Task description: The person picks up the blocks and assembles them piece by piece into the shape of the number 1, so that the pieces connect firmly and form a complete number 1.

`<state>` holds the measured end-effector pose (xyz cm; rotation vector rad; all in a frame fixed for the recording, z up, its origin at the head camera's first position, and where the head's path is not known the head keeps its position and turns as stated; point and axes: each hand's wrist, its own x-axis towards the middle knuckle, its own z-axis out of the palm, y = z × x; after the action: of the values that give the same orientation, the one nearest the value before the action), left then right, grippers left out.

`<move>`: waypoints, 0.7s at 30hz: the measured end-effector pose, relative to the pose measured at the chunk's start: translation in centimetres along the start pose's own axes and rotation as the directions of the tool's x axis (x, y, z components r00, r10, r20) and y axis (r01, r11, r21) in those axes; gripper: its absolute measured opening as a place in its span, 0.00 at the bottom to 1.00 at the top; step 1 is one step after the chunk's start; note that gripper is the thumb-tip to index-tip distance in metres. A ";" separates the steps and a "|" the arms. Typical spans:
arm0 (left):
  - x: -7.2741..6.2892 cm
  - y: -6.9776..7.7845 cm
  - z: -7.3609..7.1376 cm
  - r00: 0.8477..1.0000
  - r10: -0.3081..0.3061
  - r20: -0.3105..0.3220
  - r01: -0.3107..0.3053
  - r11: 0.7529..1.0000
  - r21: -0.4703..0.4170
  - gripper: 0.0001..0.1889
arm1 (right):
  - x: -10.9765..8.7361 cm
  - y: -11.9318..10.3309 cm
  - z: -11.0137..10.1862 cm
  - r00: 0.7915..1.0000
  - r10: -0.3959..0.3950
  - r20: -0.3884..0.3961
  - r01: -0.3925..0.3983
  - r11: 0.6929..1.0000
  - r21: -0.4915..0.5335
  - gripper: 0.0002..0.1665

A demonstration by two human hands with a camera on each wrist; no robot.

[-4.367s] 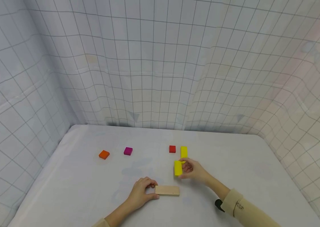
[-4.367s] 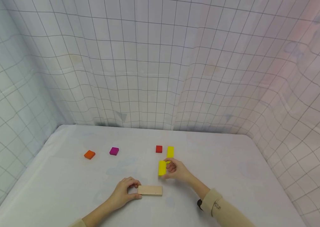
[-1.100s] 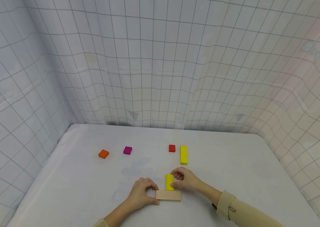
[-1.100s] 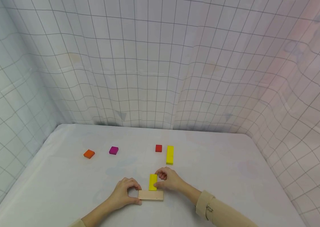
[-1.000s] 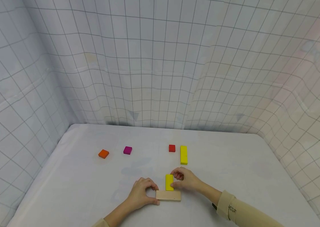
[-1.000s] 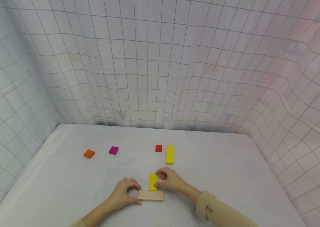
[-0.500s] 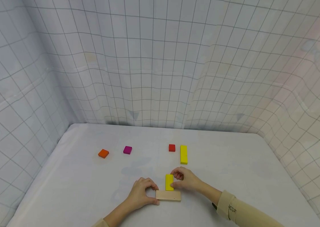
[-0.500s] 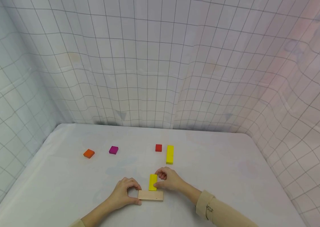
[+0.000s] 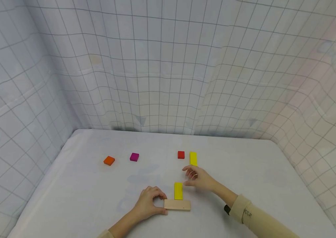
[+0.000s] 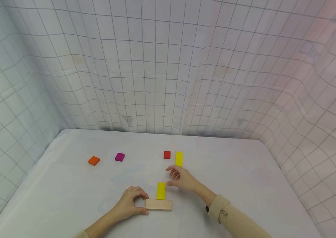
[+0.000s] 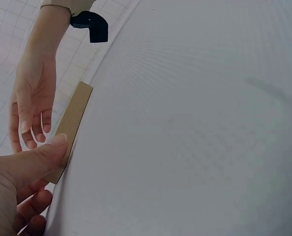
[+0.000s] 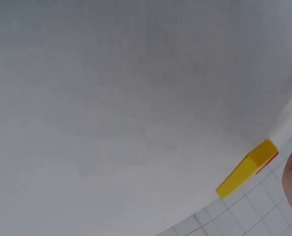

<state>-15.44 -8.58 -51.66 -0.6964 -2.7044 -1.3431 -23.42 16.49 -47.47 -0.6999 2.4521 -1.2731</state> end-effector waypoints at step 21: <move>-0.3 -0.3 0.3 0.999 0.021 0.026 -0.019 0.997 -0.069 0.19 | 2.5 3.5 -5.0 0.991 0.071 -0.111 -0.079 0.995 -0.064 0.46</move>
<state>-15.30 -8.65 -52.16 -0.7504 -2.6752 -1.4384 -28.84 20.24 -47.65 -0.5631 2.5936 -1.2345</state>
